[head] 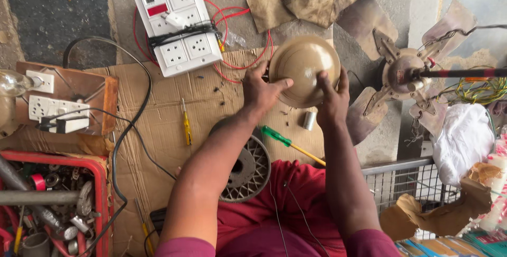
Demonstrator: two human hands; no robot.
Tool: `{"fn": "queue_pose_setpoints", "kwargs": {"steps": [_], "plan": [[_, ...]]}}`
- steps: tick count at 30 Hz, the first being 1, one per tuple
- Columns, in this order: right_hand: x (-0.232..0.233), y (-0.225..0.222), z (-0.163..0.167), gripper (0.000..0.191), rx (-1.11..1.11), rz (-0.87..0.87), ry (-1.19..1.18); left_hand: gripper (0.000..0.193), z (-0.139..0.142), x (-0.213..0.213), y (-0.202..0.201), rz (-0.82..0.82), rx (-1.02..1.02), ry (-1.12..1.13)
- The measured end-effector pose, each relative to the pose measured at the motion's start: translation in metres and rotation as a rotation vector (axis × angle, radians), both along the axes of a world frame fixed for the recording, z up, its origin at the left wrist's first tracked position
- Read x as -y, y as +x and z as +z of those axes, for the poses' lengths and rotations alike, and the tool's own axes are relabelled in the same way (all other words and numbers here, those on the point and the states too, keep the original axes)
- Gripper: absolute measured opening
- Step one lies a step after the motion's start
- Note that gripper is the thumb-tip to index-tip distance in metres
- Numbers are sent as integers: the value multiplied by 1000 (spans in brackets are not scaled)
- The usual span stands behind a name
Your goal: The person disassembles a ceiling fan motor housing using a screwdriver, removes the cover to expose the internal windings, and then uses a hammer to tap a component within the motor assembly.
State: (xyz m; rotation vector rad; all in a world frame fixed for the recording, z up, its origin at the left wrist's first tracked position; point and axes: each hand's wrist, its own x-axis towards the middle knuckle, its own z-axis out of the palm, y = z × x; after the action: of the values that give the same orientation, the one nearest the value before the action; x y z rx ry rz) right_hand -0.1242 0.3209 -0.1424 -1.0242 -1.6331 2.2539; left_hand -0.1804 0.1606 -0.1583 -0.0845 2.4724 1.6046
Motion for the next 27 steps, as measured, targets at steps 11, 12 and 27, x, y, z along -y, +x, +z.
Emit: {"fn": "queue_pose_setpoints", "kwargs": {"steps": [11,12,27], "plan": [[0,19,11,62,-189,-83,-371,49,24,-12,9,83,106,533],[1,24,13,60,-256,-81,-421,45,27,-14,15,72,43,491],[-57,87,68,64,-333,141,-474,49,87,50,69,-52,273,1006]]}}
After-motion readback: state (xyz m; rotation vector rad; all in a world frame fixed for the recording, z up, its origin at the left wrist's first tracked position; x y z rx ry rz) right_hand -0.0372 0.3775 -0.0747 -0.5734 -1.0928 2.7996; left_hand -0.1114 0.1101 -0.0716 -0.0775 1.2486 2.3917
